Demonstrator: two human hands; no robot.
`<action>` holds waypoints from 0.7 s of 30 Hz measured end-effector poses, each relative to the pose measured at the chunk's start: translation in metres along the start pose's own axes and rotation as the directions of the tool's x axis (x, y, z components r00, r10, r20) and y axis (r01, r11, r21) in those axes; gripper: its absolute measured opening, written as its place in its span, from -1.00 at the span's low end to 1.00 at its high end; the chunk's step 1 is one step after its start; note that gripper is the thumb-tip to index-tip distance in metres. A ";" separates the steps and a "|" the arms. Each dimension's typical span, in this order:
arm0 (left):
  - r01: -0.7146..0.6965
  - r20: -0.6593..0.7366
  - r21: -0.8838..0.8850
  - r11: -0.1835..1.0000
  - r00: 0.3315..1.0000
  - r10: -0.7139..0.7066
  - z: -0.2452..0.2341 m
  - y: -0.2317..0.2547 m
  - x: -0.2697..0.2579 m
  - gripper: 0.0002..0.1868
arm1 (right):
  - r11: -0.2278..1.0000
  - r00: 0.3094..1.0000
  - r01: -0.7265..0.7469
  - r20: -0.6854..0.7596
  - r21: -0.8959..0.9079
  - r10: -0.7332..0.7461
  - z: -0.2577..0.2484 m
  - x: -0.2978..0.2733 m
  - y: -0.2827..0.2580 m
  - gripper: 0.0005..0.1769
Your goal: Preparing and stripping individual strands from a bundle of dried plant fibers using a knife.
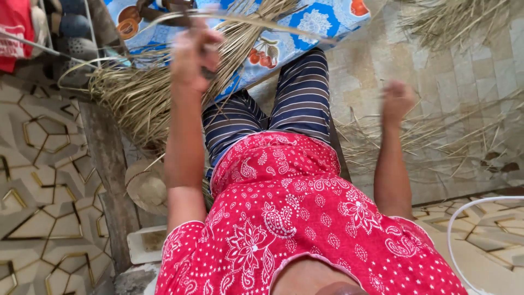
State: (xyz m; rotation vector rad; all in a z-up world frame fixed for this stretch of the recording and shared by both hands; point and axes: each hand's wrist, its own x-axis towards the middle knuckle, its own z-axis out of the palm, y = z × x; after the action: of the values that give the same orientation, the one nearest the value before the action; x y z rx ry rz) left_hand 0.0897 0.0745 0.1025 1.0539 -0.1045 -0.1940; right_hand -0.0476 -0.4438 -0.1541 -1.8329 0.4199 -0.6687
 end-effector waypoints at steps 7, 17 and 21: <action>-0.005 0.655 0.561 0.828 0.614 -0.440 0.135 -0.035 -0.041 -0.69 | 0.553 0.021 -0.459 -0.613 0.696 0.790 -0.190 -0.056 0.110 -0.74; 0.505 0.403 0.348 0.790 0.680 -0.613 0.056 -0.104 -0.075 -0.69 | 0.193 0.000 -0.897 -0.436 0.397 0.900 -0.169 -0.151 0.029 -0.87; 0.592 0.310 0.233 0.772 0.707 -0.635 0.023 -0.116 -0.081 -0.64 | 0.154 0.056 -0.951 -0.339 0.270 0.939 -0.153 -0.165 0.012 -0.73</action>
State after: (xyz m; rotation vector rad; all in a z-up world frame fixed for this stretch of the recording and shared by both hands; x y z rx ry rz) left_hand -0.0058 0.0161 0.0136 1.1299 -0.1027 -1.0220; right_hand -0.2717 -0.4656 -0.1661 -0.9323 1.8022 -0.0495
